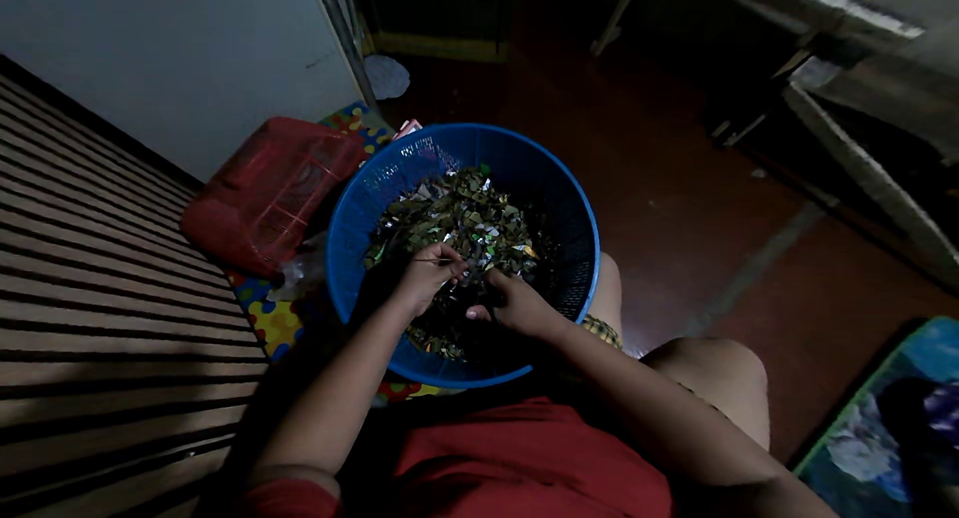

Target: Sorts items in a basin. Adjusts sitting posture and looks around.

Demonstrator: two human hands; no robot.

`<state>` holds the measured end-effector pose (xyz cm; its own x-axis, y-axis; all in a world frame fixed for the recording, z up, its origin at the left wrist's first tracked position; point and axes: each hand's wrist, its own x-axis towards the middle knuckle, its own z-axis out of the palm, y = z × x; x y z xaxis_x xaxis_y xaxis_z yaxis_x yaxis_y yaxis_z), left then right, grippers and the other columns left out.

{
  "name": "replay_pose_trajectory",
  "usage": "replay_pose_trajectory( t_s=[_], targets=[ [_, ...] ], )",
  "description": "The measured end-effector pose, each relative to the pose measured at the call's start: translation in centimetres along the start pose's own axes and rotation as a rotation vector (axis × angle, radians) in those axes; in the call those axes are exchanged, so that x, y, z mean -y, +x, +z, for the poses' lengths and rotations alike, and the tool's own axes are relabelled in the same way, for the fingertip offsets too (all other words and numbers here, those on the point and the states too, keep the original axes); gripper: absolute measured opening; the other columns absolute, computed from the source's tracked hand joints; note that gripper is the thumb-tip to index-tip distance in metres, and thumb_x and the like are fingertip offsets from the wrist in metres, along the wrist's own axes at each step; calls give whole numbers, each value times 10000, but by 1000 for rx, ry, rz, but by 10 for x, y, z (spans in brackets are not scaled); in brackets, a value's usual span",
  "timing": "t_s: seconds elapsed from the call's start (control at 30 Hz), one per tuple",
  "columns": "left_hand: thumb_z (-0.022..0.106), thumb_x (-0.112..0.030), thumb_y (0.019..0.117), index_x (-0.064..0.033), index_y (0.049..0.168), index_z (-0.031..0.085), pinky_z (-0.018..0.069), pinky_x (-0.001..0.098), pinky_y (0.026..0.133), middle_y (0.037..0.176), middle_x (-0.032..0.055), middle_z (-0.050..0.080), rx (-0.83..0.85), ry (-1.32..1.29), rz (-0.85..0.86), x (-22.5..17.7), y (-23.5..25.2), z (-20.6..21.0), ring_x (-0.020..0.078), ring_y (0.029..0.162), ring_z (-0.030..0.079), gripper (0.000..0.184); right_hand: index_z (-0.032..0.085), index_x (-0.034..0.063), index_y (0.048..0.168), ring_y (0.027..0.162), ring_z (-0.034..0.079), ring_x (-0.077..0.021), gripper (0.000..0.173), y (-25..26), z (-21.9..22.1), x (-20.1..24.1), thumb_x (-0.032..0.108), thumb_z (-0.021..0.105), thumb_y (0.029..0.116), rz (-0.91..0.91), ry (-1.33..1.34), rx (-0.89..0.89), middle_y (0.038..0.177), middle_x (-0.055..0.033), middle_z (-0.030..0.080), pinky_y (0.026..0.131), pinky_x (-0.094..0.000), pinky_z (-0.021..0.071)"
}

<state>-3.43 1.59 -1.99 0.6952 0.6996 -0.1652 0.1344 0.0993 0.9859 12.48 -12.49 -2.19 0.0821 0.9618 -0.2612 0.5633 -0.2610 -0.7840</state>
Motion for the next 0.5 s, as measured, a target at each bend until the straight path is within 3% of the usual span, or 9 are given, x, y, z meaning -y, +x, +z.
replay_pose_trajectory(
  t_s=[0.13,0.3,0.4,0.5],
  targets=[
    [669,112,899,-35,940,600,578,280,719,828,24,664,24,-4,-7,-1,-2,1,109,726,651,168,616,72,1274,1077,618,-322,703,1,0,-1,644,692,872,0,24,-11,1145,-173,649,953,-540,499],
    [667,115,896,-50,917,592,578,275,715,807,14,669,58,10,10,0,-3,2,105,718,655,182,676,37,1160,952,663,-286,492,-1,-1,3,455,745,910,-31,25,-40,1013,-152,690,898,-519,525],
    [669,105,896,-52,908,603,573,267,700,797,9,668,64,-3,23,2,-2,1,99,705,648,171,694,35,1108,880,666,-258,452,-2,-2,3,443,736,920,-16,65,-88,952,-133,694,849,-504,538],
    [673,119,885,-46,903,599,575,267,690,806,14,671,64,3,22,1,-3,2,101,701,649,182,663,39,1162,879,653,-206,485,0,-3,0,453,735,921,4,228,-146,982,-109,680,830,-450,548]
  ],
)
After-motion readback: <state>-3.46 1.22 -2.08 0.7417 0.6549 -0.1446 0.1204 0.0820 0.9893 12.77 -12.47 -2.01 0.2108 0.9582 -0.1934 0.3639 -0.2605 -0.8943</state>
